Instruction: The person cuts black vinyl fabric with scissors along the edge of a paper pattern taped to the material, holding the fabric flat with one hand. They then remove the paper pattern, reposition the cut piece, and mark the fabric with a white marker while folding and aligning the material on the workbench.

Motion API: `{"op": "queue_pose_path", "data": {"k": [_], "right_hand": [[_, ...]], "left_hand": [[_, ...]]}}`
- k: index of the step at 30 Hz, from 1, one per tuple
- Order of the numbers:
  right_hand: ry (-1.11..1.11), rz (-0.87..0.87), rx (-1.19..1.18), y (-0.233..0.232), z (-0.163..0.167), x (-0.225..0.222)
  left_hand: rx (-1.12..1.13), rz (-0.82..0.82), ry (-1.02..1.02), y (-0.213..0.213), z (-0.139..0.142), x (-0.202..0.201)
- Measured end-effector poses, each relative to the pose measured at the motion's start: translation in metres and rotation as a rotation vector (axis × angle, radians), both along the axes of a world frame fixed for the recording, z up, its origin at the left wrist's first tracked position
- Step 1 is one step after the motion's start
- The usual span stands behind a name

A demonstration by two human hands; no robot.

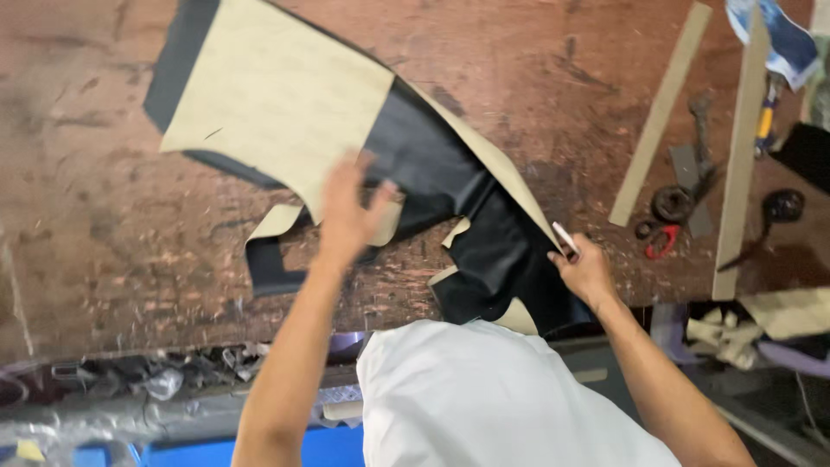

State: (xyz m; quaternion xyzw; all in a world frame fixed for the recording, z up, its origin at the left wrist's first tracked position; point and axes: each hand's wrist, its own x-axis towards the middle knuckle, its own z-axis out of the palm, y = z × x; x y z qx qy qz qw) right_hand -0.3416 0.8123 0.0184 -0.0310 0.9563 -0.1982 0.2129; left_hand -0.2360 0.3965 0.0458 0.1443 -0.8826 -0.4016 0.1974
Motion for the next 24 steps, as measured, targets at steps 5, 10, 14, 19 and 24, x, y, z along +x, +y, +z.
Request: {"op": "queue_pose_path", "data": {"k": [5,10,14,19,24], "right_hand": [[-0.02,-0.049,-0.021,0.048,-0.017,-0.004],[0.261,-0.046,-0.014,0.05,0.012,-0.064],[0.452,0.09,-0.096,0.011,0.052,-0.122],[0.794,0.137,-0.282,-0.028,0.075,-0.163],[0.771,0.083,-0.433,-0.028,0.048,-0.129]], "left_hand": [[-0.332,0.202,-0.287,-0.069,-0.071,-0.03],[-0.329,0.257,-0.574,-0.07,-0.089,-0.008],[-0.288,0.381,-0.663,-0.078,-0.084,0.02],[-0.183,0.667,-0.707,-0.077,-0.086,0.097],[-0.168,0.861,-0.677,-0.084,-0.099,0.153]]}}
